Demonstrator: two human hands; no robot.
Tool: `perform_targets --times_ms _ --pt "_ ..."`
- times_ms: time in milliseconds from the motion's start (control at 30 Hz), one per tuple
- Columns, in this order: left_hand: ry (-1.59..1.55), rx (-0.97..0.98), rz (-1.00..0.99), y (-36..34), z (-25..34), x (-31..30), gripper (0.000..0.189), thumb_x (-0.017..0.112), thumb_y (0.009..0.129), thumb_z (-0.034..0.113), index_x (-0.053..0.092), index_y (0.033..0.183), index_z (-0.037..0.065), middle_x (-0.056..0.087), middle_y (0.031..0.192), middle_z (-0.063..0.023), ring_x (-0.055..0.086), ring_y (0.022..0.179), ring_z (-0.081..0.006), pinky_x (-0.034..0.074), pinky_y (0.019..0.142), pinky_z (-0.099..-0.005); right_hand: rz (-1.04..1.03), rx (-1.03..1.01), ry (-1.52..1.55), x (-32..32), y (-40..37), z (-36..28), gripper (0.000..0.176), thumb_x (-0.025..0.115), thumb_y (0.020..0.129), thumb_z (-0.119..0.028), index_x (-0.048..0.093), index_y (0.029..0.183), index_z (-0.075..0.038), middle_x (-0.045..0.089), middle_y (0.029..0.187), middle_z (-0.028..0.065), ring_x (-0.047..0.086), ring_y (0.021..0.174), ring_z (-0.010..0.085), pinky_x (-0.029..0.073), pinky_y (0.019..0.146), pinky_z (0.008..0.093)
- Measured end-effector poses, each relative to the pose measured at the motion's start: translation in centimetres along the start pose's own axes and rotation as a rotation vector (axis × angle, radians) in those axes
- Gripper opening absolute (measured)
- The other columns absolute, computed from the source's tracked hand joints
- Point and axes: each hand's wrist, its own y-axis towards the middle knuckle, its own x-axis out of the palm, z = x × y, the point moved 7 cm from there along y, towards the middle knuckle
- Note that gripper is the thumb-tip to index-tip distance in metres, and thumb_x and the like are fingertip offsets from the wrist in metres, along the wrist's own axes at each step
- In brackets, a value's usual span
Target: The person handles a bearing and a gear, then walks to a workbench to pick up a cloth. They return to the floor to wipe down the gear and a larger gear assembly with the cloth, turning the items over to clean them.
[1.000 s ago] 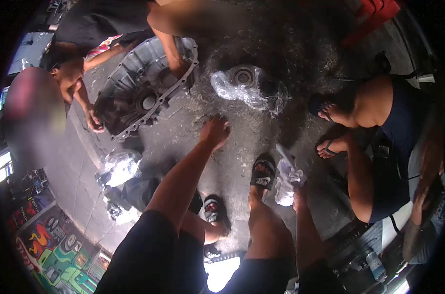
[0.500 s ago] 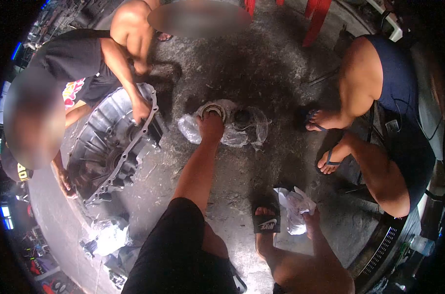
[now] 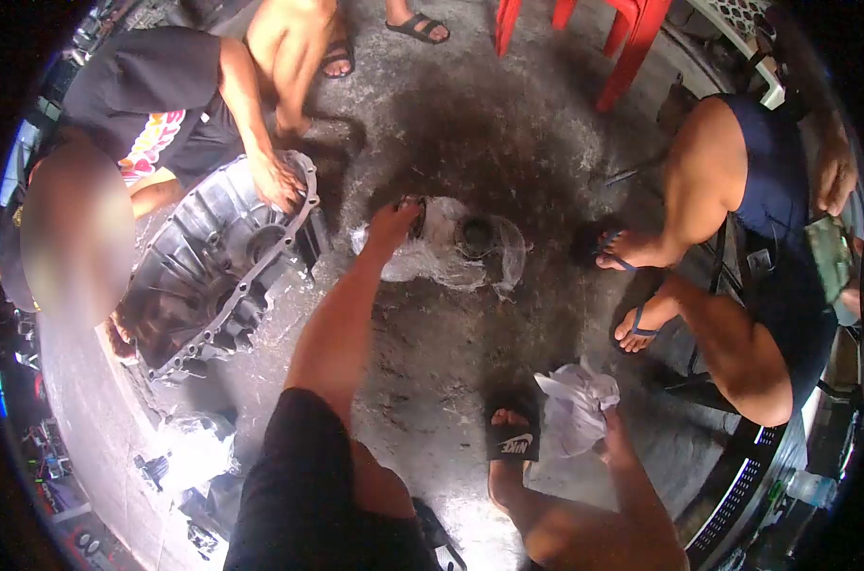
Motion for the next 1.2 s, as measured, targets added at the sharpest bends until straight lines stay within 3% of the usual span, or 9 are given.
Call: perform_targets --times_ms 167,233,400,533,733,867,967,1100,1200 --pt "-0.27 -0.101 -0.179 -5.7 4.4 -5.1 0.049 0.066 0.085 0.027 0.059 0.125 -0.001 0.065 0.101 -0.0045 0.057 0.089 -0.0138 0.046 0.079 -0.0307 -0.445 0.12 0.585 14.0 -0.5 -6.5 0.06 0.057 0.094 -0.048 0.051 0.137 -0.006 0.057 0.136 0.0109 0.058 0.121 0.0276 0.045 0.106 0.0457" --pt "-0.282 0.018 -0.125 -10.5 8.9 -7.0 0.052 0.066 0.085 0.021 0.055 0.129 -0.004 0.065 0.107 -0.0061 0.059 0.095 -0.0151 0.047 0.085 -0.0301 -0.723 -0.48 -0.269 17.3 -0.1 -10.0 0.071 0.038 0.099 -0.058 0.036 0.148 -0.007 0.042 0.15 0.015 0.045 0.135 0.0312 0.037 0.112 0.0508" --pt "0.12 0.222 -0.164 -22.2 16.9 -6.0 0.049 0.071 0.083 0.018 0.055 0.126 0.001 0.063 0.12 -0.0114 0.055 0.118 -0.0276 0.038 0.102 -0.0392 -0.322 -0.861 -0.596 26.5 -4.3 -13.7 0.061 0.062 0.092 -0.041 0.046 0.14 -0.008 0.051 0.139 0.0082 0.047 0.13 0.0271 0.041 0.108 0.0406" --pt "0.733 0.599 -0.308 -28.0 19.5 0.1 0.054 0.072 0.082 0.033 0.057 0.13 0.011 0.059 0.13 -0.013 0.048 0.13 -0.0309 0.024 0.112 -0.0532 -0.816 0.072 0.603 30.2 2.2 -5.7 0.064 0.058 0.095 -0.049 0.041 0.145 -0.012 0.052 0.138 0.0082 0.053 0.124 0.0258 0.047 0.101 0.0385" --pt "0.779 0.901 -0.219 -29.0 15.6 -0.3 0.047 0.071 0.081 0.029 0.062 0.126 0.017 0.058 0.132 -0.0103 0.046 0.13 -0.0315 0.023 0.113 -0.0551 -0.636 -0.015 0.386 30.5 0.5 -5.9 0.042 0.059 0.098 -0.028 0.05 0.136 -0.011 0.059 0.129 0.0046 0.058 0.117 0.0214 0.051 0.098 0.0377" --pt "0.787 0.796 -0.181 -30.8 17.8 -4.7 0.052 0.073 0.078 0.03 0.062 0.126 0.013 0.057 0.125 -0.0167 0.048 0.122 -0.0392 0.037 0.105 -0.0514 -0.517 -0.036 0.369 30.7 1.0 -6.0 0.038 0.052 0.101 -0.03 0.051 0.132 -0.008 0.061 0.124 0.0065 0.062 0.113 0.0214 0.054 0.096 0.0362" --pt "0.371 0.529 0.162 -29.7 16.5 -12.2 0.046 0.071 0.081 0.02 0.06 0.123 0.005 0.053 0.13 -0.0157 0.054 0.111 -0.0347 0.043 0.097 -0.0447 -0.724 -0.07 0.325 32.1 -1.4 -8.2 0.048 0.052 0.101 -0.041 0.045 0.139 -0.012 0.057 0.135 0.0064 0.06 0.119 0.0231 0.052 0.101 0.0402" --pt "-0.576 -0.059 -0.065 -26.9 9.8 -8.9 0.055 0.067 0.093 0.031 0.046 0.135 0.004 0.056 0.128 -0.0141 0.053 0.118 -0.0263 0.042 0.101 -0.0404 -0.759 0.025 0.344 32.6 -3.2 -7.4 0.048 0.051 0.101 -0.044 0.047 0.137 -0.012 0.058 0.132 0.0058 0.058 0.121 0.0237 0.05 0.101 0.0399" --pt "-0.348 0.123 -0.045 -28.4 11.6 -4.6 0.057 0.064 0.096 0.033 0.04 0.138 0.003 0.056 0.126 -0.014 0.053 0.116 -0.0225 0.042 0.1 -0.0372 -0.718 0.114 0.387 33.3 -4.5 -7.4 0.043 0.053 0.1 -0.042 0.054 0.13 -0.012 0.063 0.124 0.0053 0.06 0.115 0.0226 0.052 0.095 0.038"
